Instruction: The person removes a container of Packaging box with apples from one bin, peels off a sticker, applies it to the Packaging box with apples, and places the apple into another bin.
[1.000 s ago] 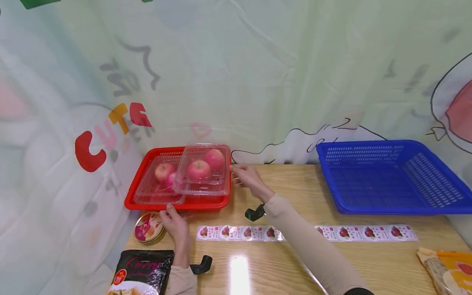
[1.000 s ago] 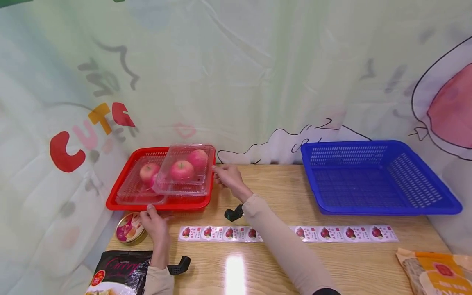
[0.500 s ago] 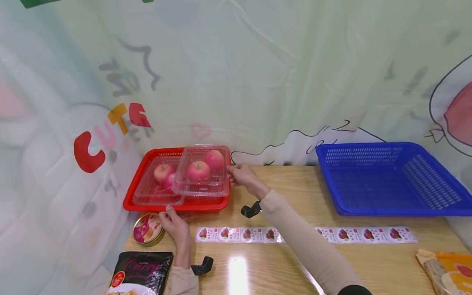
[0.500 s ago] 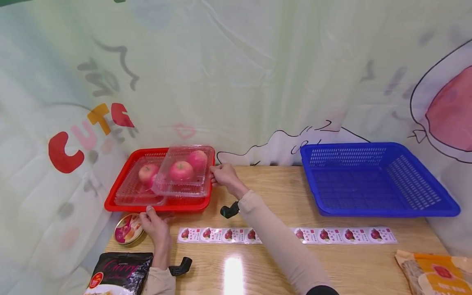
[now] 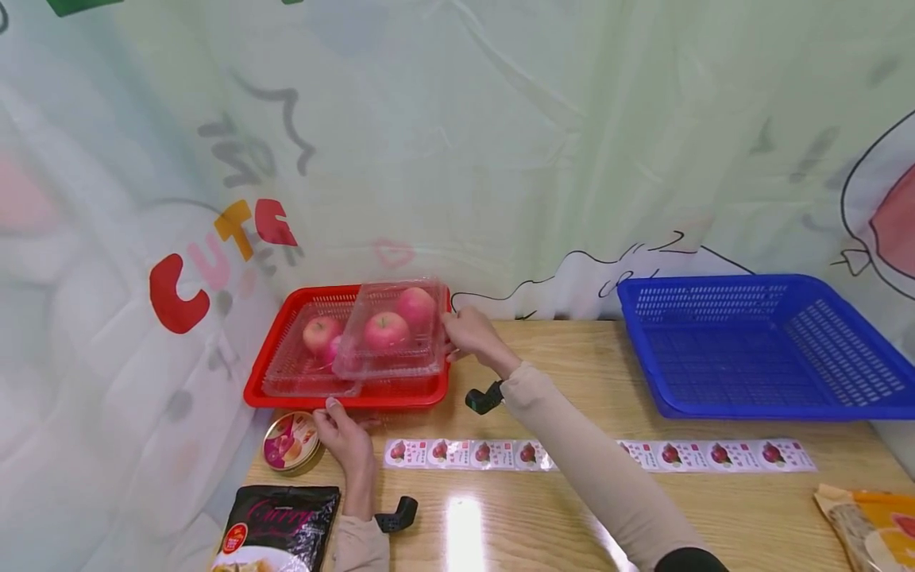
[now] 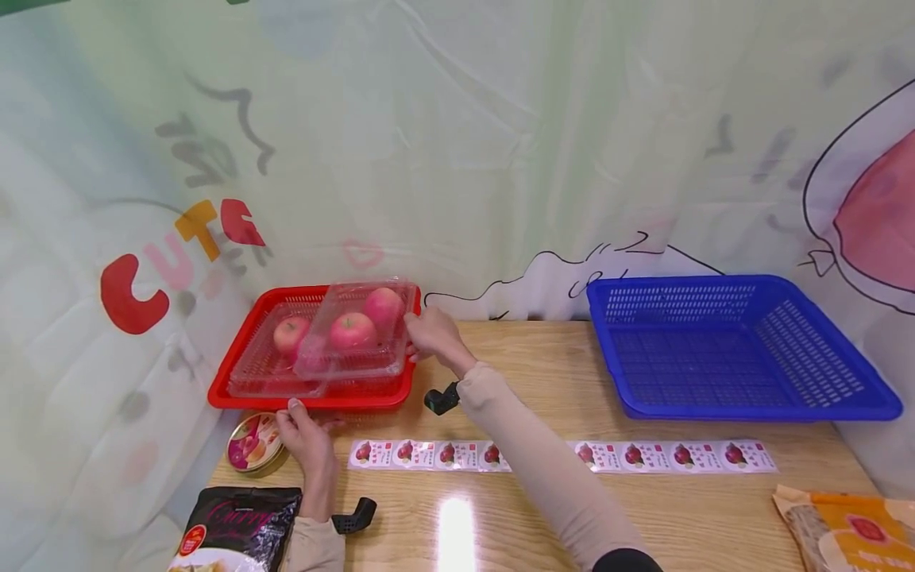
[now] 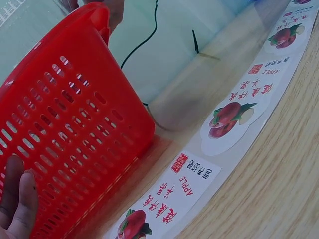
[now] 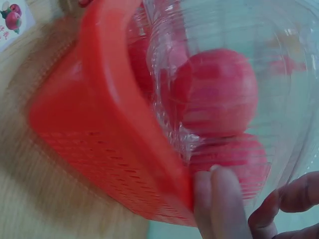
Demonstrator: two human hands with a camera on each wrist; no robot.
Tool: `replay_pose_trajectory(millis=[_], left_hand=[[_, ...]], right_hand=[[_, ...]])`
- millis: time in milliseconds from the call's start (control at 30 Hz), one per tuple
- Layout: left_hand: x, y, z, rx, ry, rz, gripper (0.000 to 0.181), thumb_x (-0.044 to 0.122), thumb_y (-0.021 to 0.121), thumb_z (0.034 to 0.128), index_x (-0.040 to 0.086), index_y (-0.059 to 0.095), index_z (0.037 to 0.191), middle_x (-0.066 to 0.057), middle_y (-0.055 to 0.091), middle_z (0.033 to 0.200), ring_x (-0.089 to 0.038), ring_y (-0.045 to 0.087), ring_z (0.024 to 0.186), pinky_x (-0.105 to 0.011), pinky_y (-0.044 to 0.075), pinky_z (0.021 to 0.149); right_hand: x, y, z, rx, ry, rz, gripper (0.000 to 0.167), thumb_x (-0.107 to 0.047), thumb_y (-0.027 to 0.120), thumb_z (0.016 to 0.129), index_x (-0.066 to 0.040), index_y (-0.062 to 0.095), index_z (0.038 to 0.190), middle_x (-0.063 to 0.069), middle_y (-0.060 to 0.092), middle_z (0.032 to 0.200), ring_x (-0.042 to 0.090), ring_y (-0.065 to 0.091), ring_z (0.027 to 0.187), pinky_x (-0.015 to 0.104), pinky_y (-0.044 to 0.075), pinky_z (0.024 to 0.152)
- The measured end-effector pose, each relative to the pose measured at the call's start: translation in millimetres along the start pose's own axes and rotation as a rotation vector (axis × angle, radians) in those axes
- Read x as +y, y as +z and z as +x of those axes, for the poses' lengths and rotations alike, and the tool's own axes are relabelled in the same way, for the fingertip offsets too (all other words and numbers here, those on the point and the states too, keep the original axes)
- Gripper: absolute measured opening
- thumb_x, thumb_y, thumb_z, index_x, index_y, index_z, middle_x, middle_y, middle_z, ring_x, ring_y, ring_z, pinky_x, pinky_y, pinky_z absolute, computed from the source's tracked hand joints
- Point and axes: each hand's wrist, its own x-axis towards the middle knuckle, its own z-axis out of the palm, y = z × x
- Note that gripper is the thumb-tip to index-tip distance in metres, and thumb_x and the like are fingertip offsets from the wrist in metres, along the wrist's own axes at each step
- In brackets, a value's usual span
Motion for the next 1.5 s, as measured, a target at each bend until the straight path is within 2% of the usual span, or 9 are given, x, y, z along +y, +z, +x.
replay_pose_trajectory(millis=[233, 400, 500, 700, 867, 967, 1233, 1367, 1500], left_hand=[[-1.3, -1.2, 1.8, -0.004, -0.013, 0.010, 0.026, 0.025, 0.044, 0.1148, 0.008, 0.047, 0.095, -0.003, 0.061, 0.091, -0.016, 0.062, 0.047, -0.031, 0.056, 0.044], [-2.9, -1.9, 2.5, -0.002, -0.009, 0.018, 0.028, 0.027, 0.045, 0.1146, 0.005, 0.049, 0.098, -0.002, 0.062, 0.095, -0.016, 0.063, 0.048, -0.029, 0.056, 0.045], [-2.3, -1.9, 1.9, -0.002, -0.008, 0.027, 0.028, 0.027, 0.046, 0.1144, 0.004, 0.050, 0.100, -0.002, 0.063, 0.097, -0.015, 0.064, 0.050, -0.029, 0.056, 0.045], [-3.3, -3.9, 0.8, -0.004, -0.026, 0.062, 0.027, 0.030, 0.047, 0.1139, 0.005, 0.054, 0.107, 0.000, 0.067, 0.102, -0.016, 0.065, 0.054, -0.029, 0.058, 0.050], [-4.1, -5.5, 0.9, -0.012, -0.034, 0.084, 0.027, 0.032, 0.047, 0.1138, 0.006, 0.055, 0.108, 0.001, 0.070, 0.103, -0.017, 0.067, 0.055, -0.030, 0.059, 0.051], [-4.2, -6.0, 1.0, -0.012, -0.038, 0.101, 0.027, 0.033, 0.048, 0.1136, 0.007, 0.055, 0.111, 0.002, 0.071, 0.104, -0.017, 0.067, 0.056, -0.028, 0.059, 0.053], [-2.8, -6.2, 1.3, -0.015, -0.042, 0.082, 0.031, 0.031, 0.047, 0.1140, 0.002, 0.054, 0.111, -0.001, 0.068, 0.103, -0.021, 0.066, 0.055, -0.031, 0.059, 0.052], [-2.8, -6.1, 1.1, -0.014, -0.050, 0.086, 0.029, 0.033, 0.048, 0.1136, 0.005, 0.056, 0.114, 0.000, 0.069, 0.108, -0.018, 0.067, 0.057, -0.030, 0.060, 0.053], [-2.4, -5.9, 1.3, -0.024, -0.046, 0.072, 0.027, 0.030, 0.047, 0.1139, 0.005, 0.055, 0.110, 0.000, 0.069, 0.104, -0.015, 0.068, 0.057, -0.031, 0.060, 0.052]], right_hand=[[-13, 3, -1.2, 0.048, 0.016, -0.069, 0.038, -0.032, 0.043, 0.111, 0.001, 0.059, 0.117, 0.015, 0.068, 0.094, 0.026, 0.074, 0.072, 0.042, 0.067, 0.072], [-20, 2, -1.8, 0.017, 0.044, -0.062, 0.056, -0.053, 0.046, 0.108, -0.001, 0.056, 0.125, 0.017, 0.068, 0.110, 0.032, 0.076, 0.083, 0.048, 0.066, 0.074], [-22, 2, -1.6, -0.011, 0.052, -0.079, 0.063, -0.062, 0.054, 0.103, -0.003, 0.058, 0.122, 0.016, 0.070, 0.107, 0.031, 0.076, 0.088, 0.047, 0.067, 0.074], [-24, 3, -0.8, -0.038, 0.080, -0.048, 0.055, -0.058, 0.058, 0.101, -0.006, 0.060, 0.120, 0.013, 0.071, 0.110, 0.029, 0.074, 0.095, 0.046, 0.067, 0.076], [-34, 5, -3.0, -0.023, 0.075, -0.099, 0.049, -0.054, 0.054, 0.103, -0.007, 0.062, 0.110, 0.010, 0.068, 0.100, 0.024, 0.071, 0.087, 0.047, 0.067, 0.078], [-39, 4, -2.9, -0.041, 0.065, -0.107, 0.049, -0.054, 0.053, 0.103, -0.006, 0.061, 0.110, 0.008, 0.066, 0.097, 0.023, 0.069, 0.082, 0.047, 0.067, 0.078], [-34, -5, -1.6, -0.157, 0.097, 0.111, 0.050, -0.049, 0.053, 0.106, -0.005, 0.060, 0.129, 0.011, 0.065, 0.099, 0.027, 0.072, 0.082, 0.043, 0.067, 0.074], [-28, -9, -4.9, -0.164, 0.100, 0.216, 0.051, -0.046, 0.051, 0.107, -0.007, 0.057, 0.140, 0.017, 0.066, 0.119, 0.032, 0.071, 0.096, 0.041, 0.067, 0.073], [-25, -19, -10.6, -0.145, 0.150, 0.425, 0.051, -0.045, 0.049, 0.108, -0.014, 0.050, 0.148, 0.027, 0.054, 0.143, 0.042, 0.063, 0.119, 0.047, 0.066, 0.082]])
